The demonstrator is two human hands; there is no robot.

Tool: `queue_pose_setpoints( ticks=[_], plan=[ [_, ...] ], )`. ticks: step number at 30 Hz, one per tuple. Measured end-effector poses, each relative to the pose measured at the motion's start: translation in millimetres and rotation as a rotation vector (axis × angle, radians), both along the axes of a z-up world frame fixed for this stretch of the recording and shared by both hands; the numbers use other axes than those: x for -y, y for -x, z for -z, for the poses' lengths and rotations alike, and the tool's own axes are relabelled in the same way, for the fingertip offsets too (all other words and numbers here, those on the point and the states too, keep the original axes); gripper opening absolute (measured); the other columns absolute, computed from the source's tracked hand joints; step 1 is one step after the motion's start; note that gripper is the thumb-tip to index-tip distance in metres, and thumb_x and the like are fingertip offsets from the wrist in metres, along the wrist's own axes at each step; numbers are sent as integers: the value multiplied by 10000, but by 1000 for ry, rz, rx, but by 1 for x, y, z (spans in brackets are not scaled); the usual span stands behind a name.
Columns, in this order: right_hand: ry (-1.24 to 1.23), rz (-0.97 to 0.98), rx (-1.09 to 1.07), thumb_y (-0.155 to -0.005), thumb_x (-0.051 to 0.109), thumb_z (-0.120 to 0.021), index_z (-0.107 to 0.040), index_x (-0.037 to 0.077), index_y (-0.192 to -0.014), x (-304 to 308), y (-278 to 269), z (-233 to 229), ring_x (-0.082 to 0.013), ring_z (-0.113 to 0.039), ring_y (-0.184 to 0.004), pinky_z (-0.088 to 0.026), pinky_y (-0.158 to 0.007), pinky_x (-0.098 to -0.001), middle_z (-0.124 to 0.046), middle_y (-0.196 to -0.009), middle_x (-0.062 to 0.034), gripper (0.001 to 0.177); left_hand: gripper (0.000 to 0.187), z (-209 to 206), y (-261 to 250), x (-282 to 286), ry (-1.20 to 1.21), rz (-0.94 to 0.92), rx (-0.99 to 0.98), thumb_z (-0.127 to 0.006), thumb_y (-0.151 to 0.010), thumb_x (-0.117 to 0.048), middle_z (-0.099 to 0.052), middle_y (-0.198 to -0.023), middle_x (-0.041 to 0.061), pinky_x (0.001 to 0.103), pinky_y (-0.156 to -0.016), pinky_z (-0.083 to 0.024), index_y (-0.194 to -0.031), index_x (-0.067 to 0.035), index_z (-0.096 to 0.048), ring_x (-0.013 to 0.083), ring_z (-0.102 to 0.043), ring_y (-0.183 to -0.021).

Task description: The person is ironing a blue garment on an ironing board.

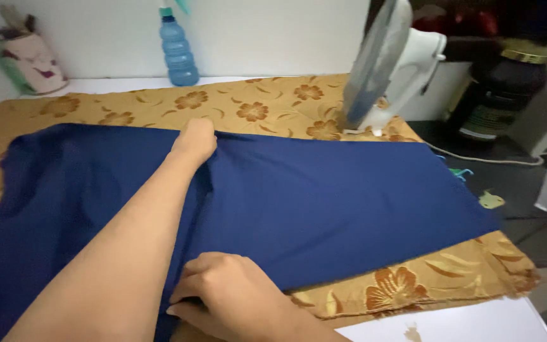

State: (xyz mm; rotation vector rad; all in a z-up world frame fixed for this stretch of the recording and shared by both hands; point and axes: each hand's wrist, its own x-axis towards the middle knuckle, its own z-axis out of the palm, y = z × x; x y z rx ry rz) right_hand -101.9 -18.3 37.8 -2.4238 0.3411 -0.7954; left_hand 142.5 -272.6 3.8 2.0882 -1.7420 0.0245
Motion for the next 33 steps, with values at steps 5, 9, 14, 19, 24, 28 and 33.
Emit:
queue_pose_setpoints(
  ticks=[5, 9, 14, 19, 24, 28, 33],
  plan=[
    [-18, -73, 30, -894, 162, -713, -773, 81, -960, -22, -46, 16, -290, -715, -888, -581, -834, -393, -727, -968, -84, 121, 221, -5, -60, -26, 77, -30, 189, -575, -926, -31, -695, -1125, 311, 537, -929, -550, -1048, 28, -748, 472, -677, -1087],
    [-27, -147, 90, -917, 172, -709, -760, 62, -1035, -36, -70, 14, -303, -718, -916, -587, -870, -399, -725, -1011, -115, 169, 232, -9, -91, -59, 9, -101, 226, -559, -915, -12, -692, -1156, 301, 522, -948, -552, -1067, 23, -732, 456, -671, -1116],
    [-96, 32, 104, -883, 115, -674, -752, 53, -941, -25, -62, 2, -367, -707, -909, -566, -841, -449, -733, -952, -163, 116, 368, -11, -59, -81, 77, -144, 272, -600, -850, -21, -596, -1254, 296, 510, -843, -566, -1214, 36, -614, 441, -671, -1025],
    [44, 638, 128, -855, 91, -657, -719, 43, -927, 43, 9, 19, -386, -676, -960, -537, -886, -475, -712, -966, -186, 106, 272, -3, 51, -75, 6, 126, 264, -668, -897, -196, -675, -1181, 213, 501, -930, -557, -1100, -19, -706, 395, -667, -1105],
    [185, 1004, -177, -872, 145, -675, -690, 37, -1043, 94, 111, 41, -403, -635, -1030, -515, -907, -490, -681, -1054, -196, 202, 341, 16, 181, -85, -9, 342, 151, -693, -918, -305, -666, -1240, 174, 496, -979, -528, -1156, -61, -714, 363, -634, -1176],
    [458, 1156, -268, -775, 151, -685, -732, 129, -1073, 107, 182, 50, -351, -624, -1127, -501, -930, -501, -705, -1147, -118, 302, 510, 43, 260, -71, 197, 495, 71, -660, -930, -361, -582, -1414, 182, 493, -1085, -436, -1322, -37, -620, 357, -553, -1297],
    [605, 1279, -239, -697, 200, -721, -728, 83, -1148, 121, 244, 46, -379, -580, -1171, -472, -929, -512, -645, -1303, -197, 466, 690, 34, 336, -70, 95, 506, 152, -562, -965, -512, -431, -1561, 179, 499, -1194, -279, -1463, -41, -486, 317, -389, -1454]
  ],
)
